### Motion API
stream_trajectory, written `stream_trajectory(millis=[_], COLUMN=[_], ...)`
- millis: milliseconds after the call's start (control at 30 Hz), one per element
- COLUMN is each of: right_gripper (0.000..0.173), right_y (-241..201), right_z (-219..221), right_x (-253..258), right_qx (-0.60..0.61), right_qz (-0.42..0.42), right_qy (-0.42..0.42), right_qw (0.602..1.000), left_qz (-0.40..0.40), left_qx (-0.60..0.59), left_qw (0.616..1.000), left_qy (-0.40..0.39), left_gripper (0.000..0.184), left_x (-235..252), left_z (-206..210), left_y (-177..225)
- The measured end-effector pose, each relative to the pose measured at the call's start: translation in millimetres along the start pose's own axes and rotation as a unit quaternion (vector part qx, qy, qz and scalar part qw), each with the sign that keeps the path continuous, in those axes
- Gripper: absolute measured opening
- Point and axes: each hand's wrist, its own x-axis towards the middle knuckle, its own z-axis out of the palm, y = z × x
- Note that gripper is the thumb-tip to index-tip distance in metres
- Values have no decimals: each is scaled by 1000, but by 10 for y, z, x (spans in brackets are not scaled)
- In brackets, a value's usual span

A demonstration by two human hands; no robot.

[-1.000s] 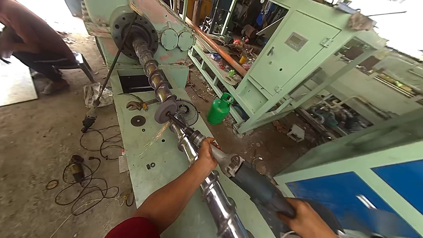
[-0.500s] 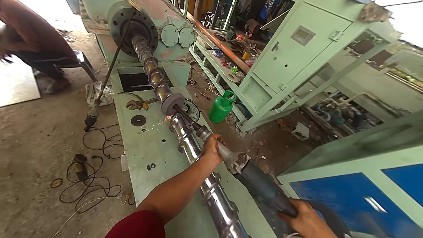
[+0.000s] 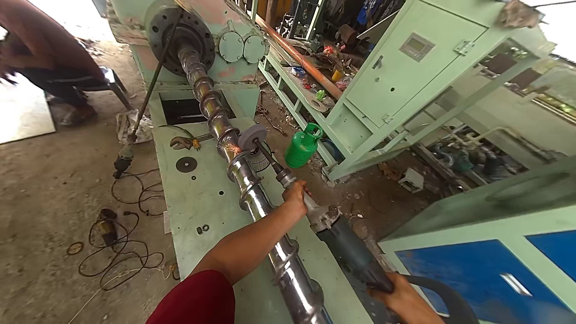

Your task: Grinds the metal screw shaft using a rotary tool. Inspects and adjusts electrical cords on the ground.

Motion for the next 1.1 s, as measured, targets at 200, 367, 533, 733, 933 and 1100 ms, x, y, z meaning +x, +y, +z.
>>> stream_trajectory(millis=[200, 367, 533, 733, 933, 1100], right_gripper=[34, 35, 35, 39, 42, 42], right_y=[-150, -312, -458, -513, -595, -607], right_z=[-23, -62, -62, -114, -200, -205], right_x=[-211, -433, -577, -654, -705, -706], right_qx=[-34, -102, -142, -190, -207, -217], right_qz=[-9, -26, -33, -30, -28, -34], right_qy=[17, 27, 27, 24, 16, 17], right_qw=[999, 994, 989, 981, 978, 975], left_qz=[1, -8, -10, -11, -10, -6], left_qx=[-14, -47, -63, -79, -85, -80], left_qw=[1000, 998, 997, 996, 995, 995], left_qy=[-5, -28, -49, -43, -52, -51], left_gripper=[14, 12, 9, 9, 10, 9], left_x=[-181, -411, -552, -681, -770, -787], left_z=[-60, -209, -397, -511, -593, -598], left_y=[66, 162, 207, 248, 246, 245])
